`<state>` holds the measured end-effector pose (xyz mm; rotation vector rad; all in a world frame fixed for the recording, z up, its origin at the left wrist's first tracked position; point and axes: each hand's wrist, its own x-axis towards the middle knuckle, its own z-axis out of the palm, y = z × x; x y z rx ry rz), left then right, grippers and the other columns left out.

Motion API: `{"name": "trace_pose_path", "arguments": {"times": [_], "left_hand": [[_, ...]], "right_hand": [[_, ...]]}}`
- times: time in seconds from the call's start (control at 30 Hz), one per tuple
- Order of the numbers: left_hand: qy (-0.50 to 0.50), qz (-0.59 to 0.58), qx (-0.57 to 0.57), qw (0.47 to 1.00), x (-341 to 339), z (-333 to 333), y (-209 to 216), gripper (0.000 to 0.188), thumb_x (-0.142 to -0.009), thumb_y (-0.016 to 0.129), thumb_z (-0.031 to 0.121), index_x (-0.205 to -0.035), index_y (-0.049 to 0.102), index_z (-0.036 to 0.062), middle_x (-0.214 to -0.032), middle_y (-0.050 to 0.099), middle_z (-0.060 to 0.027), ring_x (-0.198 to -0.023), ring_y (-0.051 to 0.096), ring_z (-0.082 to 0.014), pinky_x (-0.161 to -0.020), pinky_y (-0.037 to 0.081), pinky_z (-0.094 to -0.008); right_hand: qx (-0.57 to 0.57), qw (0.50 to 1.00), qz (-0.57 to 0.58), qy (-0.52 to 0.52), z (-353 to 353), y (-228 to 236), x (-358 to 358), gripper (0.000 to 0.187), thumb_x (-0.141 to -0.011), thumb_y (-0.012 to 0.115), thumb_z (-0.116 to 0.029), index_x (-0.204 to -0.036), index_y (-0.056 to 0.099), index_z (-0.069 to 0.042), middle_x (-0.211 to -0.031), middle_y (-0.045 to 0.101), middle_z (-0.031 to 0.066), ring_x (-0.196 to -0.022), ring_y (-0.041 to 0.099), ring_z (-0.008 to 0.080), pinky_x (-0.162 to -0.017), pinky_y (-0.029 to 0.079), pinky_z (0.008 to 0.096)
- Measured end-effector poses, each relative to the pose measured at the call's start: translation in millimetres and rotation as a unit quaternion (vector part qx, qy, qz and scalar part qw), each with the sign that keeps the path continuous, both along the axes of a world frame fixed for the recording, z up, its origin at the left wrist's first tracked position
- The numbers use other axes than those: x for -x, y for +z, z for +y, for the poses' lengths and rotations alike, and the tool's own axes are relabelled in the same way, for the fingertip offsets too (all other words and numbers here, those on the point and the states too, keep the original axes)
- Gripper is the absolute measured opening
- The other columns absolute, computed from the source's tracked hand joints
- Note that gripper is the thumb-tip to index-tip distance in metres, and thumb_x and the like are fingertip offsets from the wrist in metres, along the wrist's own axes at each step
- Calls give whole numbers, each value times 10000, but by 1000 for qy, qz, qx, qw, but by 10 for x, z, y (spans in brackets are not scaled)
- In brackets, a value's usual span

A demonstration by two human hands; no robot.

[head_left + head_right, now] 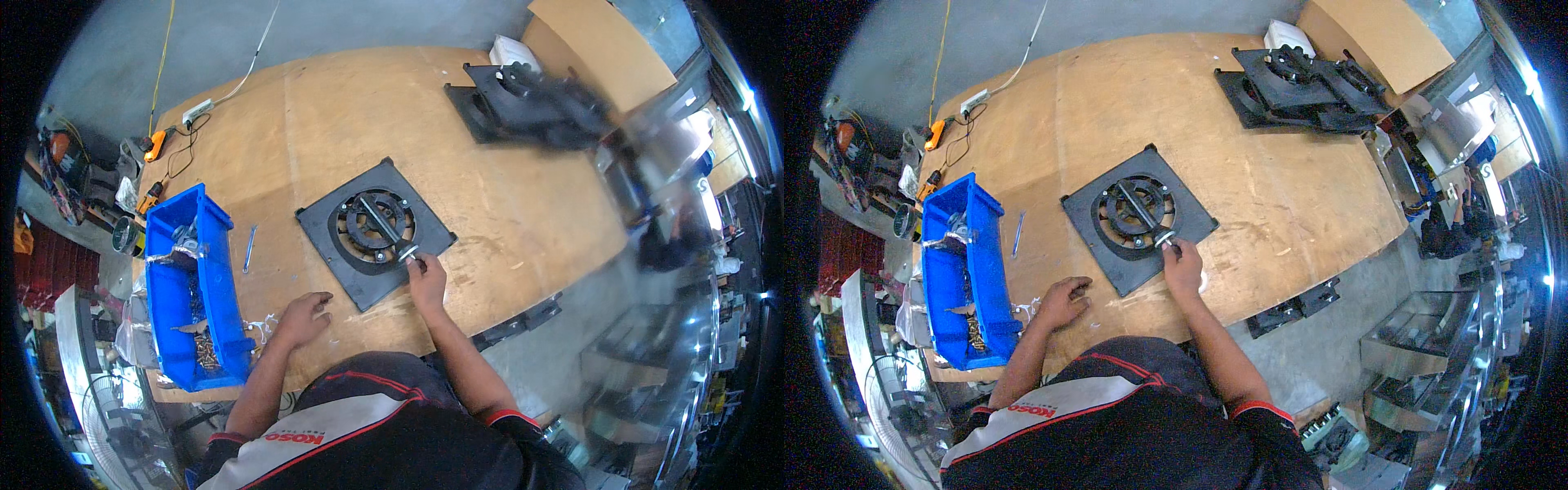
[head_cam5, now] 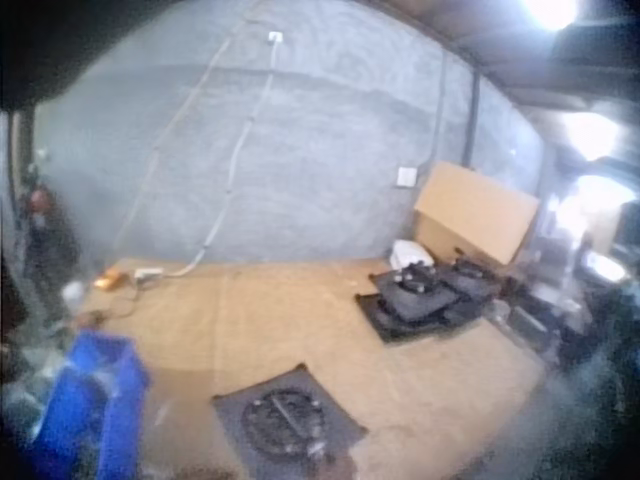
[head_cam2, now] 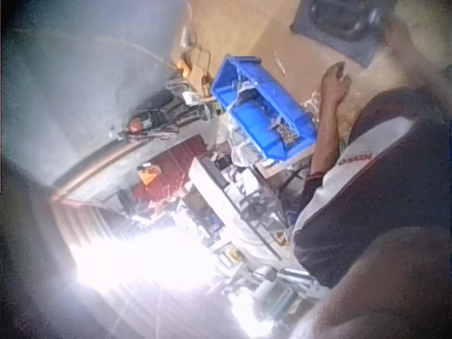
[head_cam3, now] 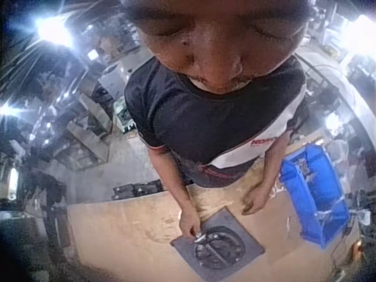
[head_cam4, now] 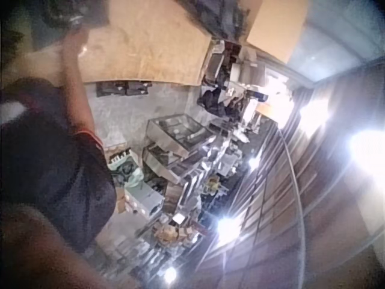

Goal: The person assembles multiple square fan units on a wooden workbench. They place small white circular components onto the fan frames, retrieve additional parts from a blue bin, and arrange the completed units in rows.

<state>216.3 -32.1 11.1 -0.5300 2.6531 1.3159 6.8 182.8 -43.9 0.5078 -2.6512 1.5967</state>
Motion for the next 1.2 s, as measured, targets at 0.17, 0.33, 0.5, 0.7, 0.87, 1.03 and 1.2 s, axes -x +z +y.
{"name": "trace_pose_path", "arguments": {"times": [0.17,0.33,0.5,0.7,0.87,1.03,1.2], "left_hand": [[-6,14,11,1000,-46,-47,-43,476,-809,695,161,-1256,604,25,-1177,651,-183,-1035,668,-292,-920,523,-380],[-14,7,8,1000,-32,-21,0,479,-811,694,164,-1261,602,27,-1191,649,-180,-1034,668,-294,-923,521,-383],[15,-14,17,1000,-132,0,-60,475,-812,696,170,-1255,606,22,-1191,654,-174,-1042,666,-304,-926,519,-385],[28,-15,12,999,-207,34,-206,452,-812,693,170,-1230,622,13,-1184,659,-182,-1040,671,-310,-928,520,-388],[36,-4,-14,999,-296,46,-199,466,-810,685,162,-1246,615,15,-1219,648,-187,-1039,671,-309,-920,525,-385],[61,-46,22,997,-318,-19,-48,476,-802,687,167,-1249,615,23,-1211,651,-181,-1031,672,-306,-918,528,-386],[67,-34,12,997,-329,-80,-141,472,-797,696,172,-1248,621,53,-1195,659,-167,-1033,669,-300,-918,530,-395]], "right_hand": [[231,894,-383,-12,-92,-63,-80,174,-952,638,-209,-855,609,-68,-793,604,30,-697,569,142,-564,425,299],[497,638,-587,-6,-29,65,-84,138,-974,586,-210,-923,610,-85,-821,647,26,-676,553,154,-572,418,285],[518,684,-503,105,301,426,33,231,-982,564,-272,-1118,625,-95,-940,662,34,-703,577,164,-600,441,309],[-101,991,49,69,322,248,67,358,-888,669,-195,-1196,585,-33,-1028,659,123,-762,627,237,-701,511,372],[-162,980,104,39,44,252,7,294,-844,713,-178,-1073,665,-1,-901,677,138,-785,659,252,-709,517,370],[89,990,-109,18,51,60,13,180,-873,714,-117,-987,680,19,-800,686,72,-712,636,137,-639,504,308],[251,909,-333,-27,-36,140,53,147,-920,648,-140,-940,646,5,-748,649,51,-662,613,147,-583,490,306]]}}
